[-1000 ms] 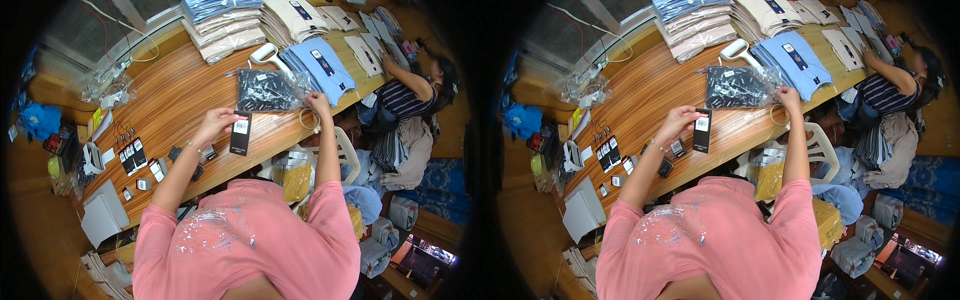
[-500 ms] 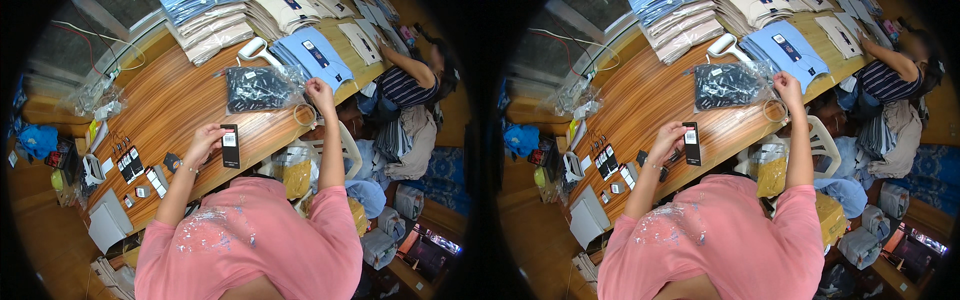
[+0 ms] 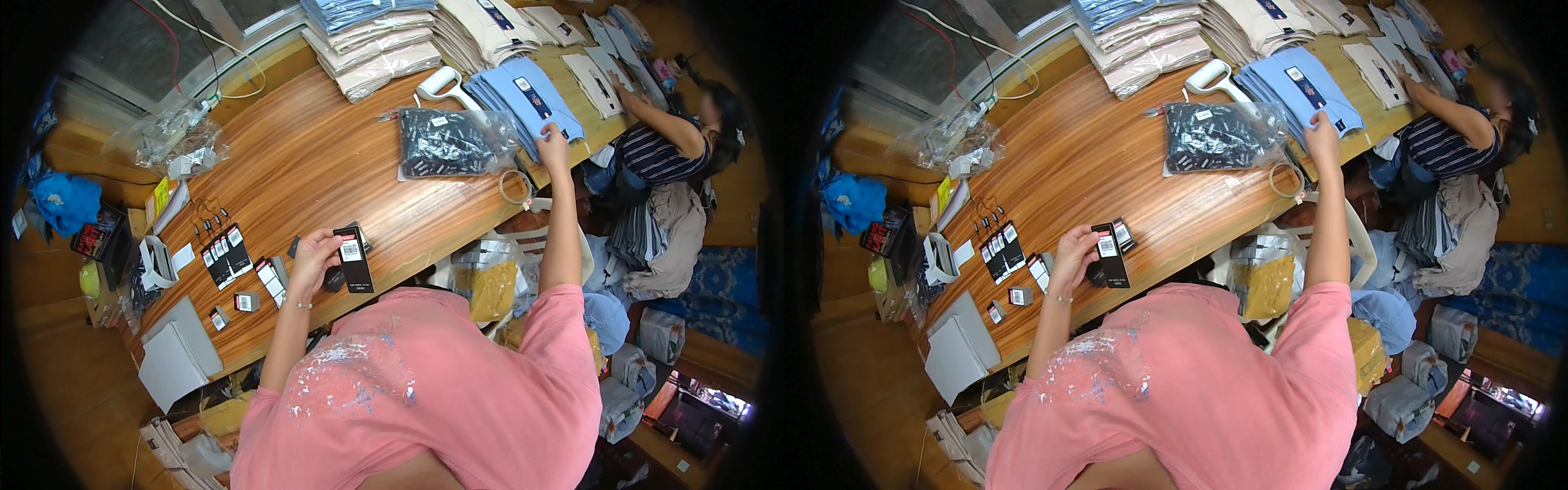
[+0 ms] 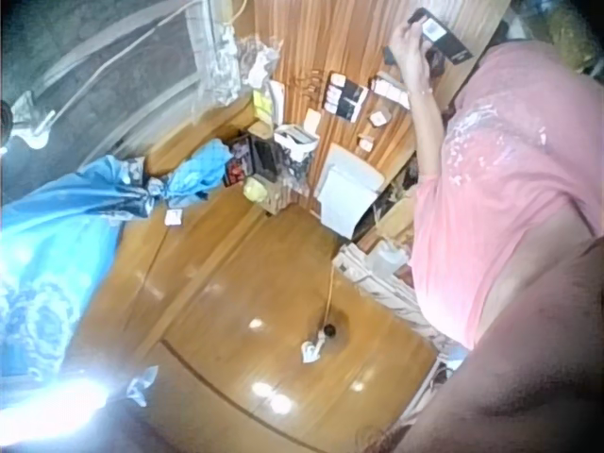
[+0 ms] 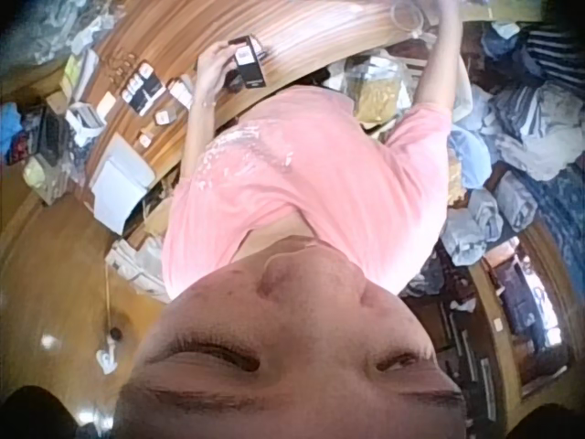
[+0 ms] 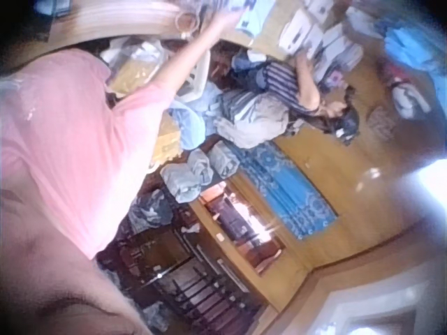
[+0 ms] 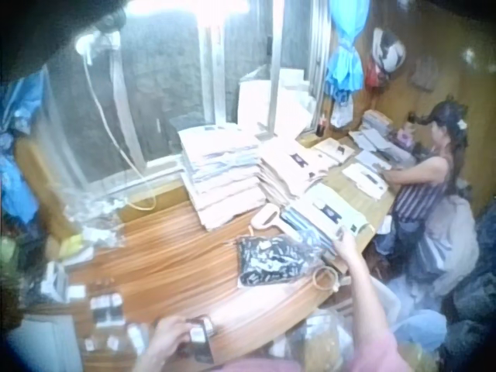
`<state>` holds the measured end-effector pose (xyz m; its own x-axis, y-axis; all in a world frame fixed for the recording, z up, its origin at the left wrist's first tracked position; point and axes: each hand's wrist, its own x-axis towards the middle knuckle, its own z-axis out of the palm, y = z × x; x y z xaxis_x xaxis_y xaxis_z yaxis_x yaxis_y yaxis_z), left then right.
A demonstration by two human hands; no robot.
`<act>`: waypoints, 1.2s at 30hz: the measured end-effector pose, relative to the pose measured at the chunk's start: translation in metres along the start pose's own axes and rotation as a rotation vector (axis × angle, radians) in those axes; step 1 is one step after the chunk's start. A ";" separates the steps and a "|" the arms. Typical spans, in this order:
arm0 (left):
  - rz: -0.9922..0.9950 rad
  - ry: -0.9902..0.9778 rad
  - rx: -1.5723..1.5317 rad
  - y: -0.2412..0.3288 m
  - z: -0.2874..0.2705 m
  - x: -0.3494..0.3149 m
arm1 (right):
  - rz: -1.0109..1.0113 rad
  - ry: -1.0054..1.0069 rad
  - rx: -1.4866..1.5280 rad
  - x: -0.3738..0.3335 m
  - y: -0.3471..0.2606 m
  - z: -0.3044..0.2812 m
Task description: The person attaches plastic security fasteners and hang tags to fabric labels by hand, then places the tagged items into organized stacks on a wooden work surface.
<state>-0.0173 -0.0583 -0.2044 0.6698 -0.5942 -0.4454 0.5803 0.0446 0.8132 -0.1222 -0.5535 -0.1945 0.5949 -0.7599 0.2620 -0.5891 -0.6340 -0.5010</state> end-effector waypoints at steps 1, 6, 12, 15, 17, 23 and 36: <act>0.007 0.009 0.001 0.002 -0.004 -0.002 | 0.036 0.013 -0.047 -0.003 0.003 -0.002; 0.014 0.022 0.002 0.004 -0.015 -0.008 | 0.134 0.082 -0.018 -0.008 0.034 -0.007; 0.016 -0.017 0.022 0.010 -0.011 -0.008 | 0.070 -0.195 0.719 -0.004 0.005 -0.018; 0.001 -0.043 0.048 0.013 -0.004 -0.008 | 0.007 -0.254 0.688 -0.002 -0.028 -0.031; -0.003 -0.047 0.049 0.008 -0.007 -0.007 | -0.033 -0.235 0.634 0.002 -0.042 -0.036; -0.007 -0.055 0.035 0.005 -0.013 -0.007 | -0.220 -0.345 0.636 -0.006 -0.089 -0.036; -0.031 0.004 0.033 0.002 -0.016 -0.017 | 0.056 -0.311 1.163 -0.058 -0.116 0.003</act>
<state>-0.0201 -0.0356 -0.2013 0.6536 -0.5913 -0.4725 0.5853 -0.0009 0.8108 -0.0867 -0.4356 -0.1542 0.7849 -0.6135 0.0868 0.1324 0.0292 -0.9908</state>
